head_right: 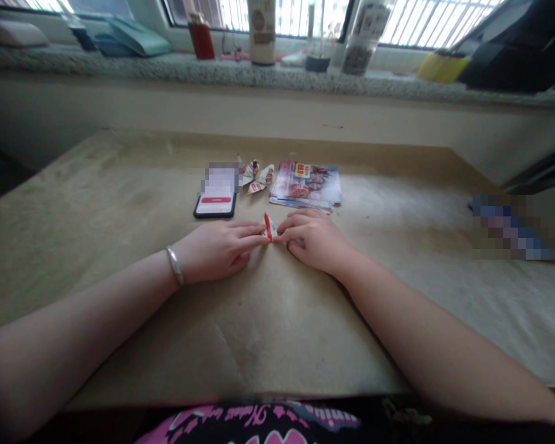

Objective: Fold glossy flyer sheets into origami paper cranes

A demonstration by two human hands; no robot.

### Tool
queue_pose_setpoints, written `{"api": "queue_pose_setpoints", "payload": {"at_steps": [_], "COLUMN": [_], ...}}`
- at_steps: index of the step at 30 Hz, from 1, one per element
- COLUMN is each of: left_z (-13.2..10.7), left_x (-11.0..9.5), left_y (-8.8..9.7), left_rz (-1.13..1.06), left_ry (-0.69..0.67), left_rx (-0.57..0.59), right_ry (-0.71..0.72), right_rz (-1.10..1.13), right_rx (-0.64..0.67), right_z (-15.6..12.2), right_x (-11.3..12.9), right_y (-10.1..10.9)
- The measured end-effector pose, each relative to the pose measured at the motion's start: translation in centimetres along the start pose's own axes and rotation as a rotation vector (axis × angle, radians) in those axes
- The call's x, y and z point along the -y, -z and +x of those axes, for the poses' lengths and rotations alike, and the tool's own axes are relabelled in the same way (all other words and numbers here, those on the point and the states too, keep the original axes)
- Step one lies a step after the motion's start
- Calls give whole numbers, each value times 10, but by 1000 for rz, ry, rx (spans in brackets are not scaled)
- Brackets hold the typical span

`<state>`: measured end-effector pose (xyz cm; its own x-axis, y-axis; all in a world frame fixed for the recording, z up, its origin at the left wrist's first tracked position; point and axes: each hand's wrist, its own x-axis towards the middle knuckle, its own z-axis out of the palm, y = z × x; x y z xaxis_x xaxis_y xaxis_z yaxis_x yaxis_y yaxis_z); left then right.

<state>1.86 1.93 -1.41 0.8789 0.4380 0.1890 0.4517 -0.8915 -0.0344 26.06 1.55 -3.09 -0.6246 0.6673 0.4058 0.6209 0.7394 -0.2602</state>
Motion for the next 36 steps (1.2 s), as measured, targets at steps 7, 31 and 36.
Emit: {"api": "queue_pose_setpoints", "payload": {"at_steps": [7,31,36], "left_z": [2,4,3], "left_x": [3,0,4], "left_y": [1,-9,-12], "left_rz": [-47,-57,-118], "left_ry": [41,6,79], "left_rx": [-2,-191,-198], "right_ry": [12,-50,-72], "right_rz": [23,-99,-72], "right_rx": [-43,-35,9], "right_z": [1,6,7], "right_x": [1,10,17], "right_y": [-2,-4,-1]}}
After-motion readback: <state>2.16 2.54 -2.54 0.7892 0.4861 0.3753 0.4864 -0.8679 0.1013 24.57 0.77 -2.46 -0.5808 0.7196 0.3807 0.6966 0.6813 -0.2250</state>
